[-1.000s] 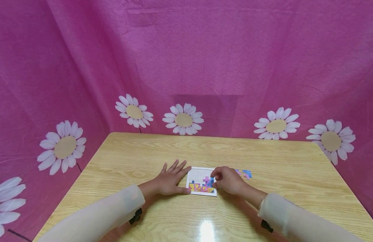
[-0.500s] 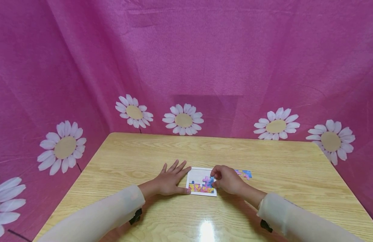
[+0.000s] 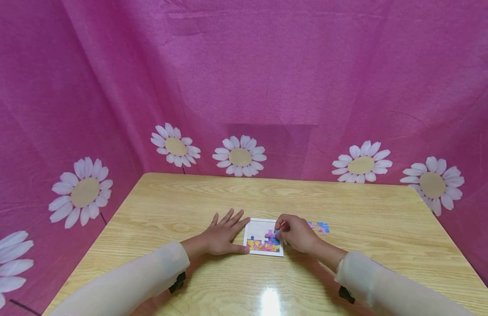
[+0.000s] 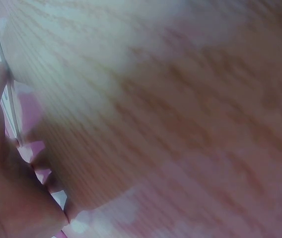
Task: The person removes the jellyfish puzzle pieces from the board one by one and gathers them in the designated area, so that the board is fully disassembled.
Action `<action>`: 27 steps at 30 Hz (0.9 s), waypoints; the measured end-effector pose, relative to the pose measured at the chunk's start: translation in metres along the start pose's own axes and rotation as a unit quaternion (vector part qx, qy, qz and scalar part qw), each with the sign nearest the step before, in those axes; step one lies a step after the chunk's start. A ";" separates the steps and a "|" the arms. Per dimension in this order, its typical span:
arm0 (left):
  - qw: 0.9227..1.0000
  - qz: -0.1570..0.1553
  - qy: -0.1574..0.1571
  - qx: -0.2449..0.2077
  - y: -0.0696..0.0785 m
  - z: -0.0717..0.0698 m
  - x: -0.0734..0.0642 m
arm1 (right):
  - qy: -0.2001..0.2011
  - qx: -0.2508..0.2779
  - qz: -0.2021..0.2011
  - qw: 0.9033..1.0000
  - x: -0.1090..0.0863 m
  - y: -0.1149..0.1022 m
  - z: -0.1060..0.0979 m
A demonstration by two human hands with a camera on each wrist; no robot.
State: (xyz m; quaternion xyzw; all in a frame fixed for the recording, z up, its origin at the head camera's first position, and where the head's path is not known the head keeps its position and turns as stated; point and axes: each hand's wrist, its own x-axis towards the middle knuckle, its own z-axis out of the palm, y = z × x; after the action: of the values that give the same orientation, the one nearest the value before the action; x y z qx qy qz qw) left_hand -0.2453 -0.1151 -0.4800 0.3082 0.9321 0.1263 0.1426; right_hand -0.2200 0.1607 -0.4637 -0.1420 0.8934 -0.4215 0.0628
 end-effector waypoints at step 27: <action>1.000 -0.010 -0.017 0.023 0.010 -0.009 -0.002 | 0.007 0.004 0.018 1.000 0.002 0.000 0.001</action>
State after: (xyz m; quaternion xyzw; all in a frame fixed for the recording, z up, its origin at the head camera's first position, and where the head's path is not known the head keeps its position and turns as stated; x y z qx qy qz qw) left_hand -0.2417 -0.1102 -0.4680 0.3043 0.9351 0.0981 0.1527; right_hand -0.2215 0.1590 -0.4644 -0.1223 0.8946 -0.4249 0.0649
